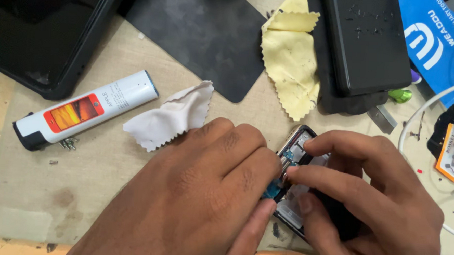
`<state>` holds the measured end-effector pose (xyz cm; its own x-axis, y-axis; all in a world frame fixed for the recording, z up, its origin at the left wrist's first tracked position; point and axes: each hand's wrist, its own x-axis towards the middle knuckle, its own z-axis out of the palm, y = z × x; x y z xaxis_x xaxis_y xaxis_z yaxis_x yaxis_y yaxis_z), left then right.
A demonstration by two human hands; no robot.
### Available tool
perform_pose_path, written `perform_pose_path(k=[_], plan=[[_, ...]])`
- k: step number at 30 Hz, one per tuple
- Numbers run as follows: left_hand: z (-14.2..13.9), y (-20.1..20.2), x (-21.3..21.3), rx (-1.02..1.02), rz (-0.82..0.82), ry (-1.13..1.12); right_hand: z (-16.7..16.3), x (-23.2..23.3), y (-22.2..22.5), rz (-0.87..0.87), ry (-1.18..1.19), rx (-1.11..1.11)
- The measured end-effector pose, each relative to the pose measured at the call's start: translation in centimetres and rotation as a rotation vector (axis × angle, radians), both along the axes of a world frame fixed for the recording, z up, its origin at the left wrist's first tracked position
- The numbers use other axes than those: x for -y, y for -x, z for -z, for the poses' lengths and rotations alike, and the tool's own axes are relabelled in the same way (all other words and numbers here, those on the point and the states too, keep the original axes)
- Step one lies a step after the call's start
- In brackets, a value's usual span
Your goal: The person repairs a disassembled smartphone on a cluttered workbench. They use a metal pry tool and tweezers to work on the internal board, reposition the phone body, and press and align small internal components and connectors with their fingers, continuing fine manipulation of the bottom edge of the device.
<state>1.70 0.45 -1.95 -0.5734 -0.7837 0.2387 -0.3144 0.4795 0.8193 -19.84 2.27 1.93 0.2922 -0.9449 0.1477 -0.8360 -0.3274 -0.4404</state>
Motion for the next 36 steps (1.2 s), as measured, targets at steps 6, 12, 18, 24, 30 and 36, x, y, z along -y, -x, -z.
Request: perform_pose_path(k=[6, 12, 18, 24, 30, 36], plan=[[0.0, 0.4, 0.0, -0.003, -0.017, -0.026, -0.2, -0.1, 1.1, -0.019, -0.009, 0.016], [0.8, 0.3, -0.3, -0.012, -0.037, -0.042, 0.4, -0.7, 1.5, -0.116, 0.021, -0.069], [-0.4, 0.7, 0.5, 0.073, -0.026, -0.057, -0.3, -0.4, -0.1, -0.157, 0.072, -0.156], [2.2, 0.5, -0.9, 0.038, -0.043, -0.007, 1.3, -1.6, 1.5, -0.061, 0.121, -0.134], [1.3, 0.7, -0.2, 0.013, -0.099, 0.106, 4.4, -1.8, 3.7, -0.099, 0.224, 0.032], [-0.6, 2.0, 2.6, 0.263, -0.063, 0.252, 7.4, 2.6, 4.7, 0.214, -0.289, 0.136]])
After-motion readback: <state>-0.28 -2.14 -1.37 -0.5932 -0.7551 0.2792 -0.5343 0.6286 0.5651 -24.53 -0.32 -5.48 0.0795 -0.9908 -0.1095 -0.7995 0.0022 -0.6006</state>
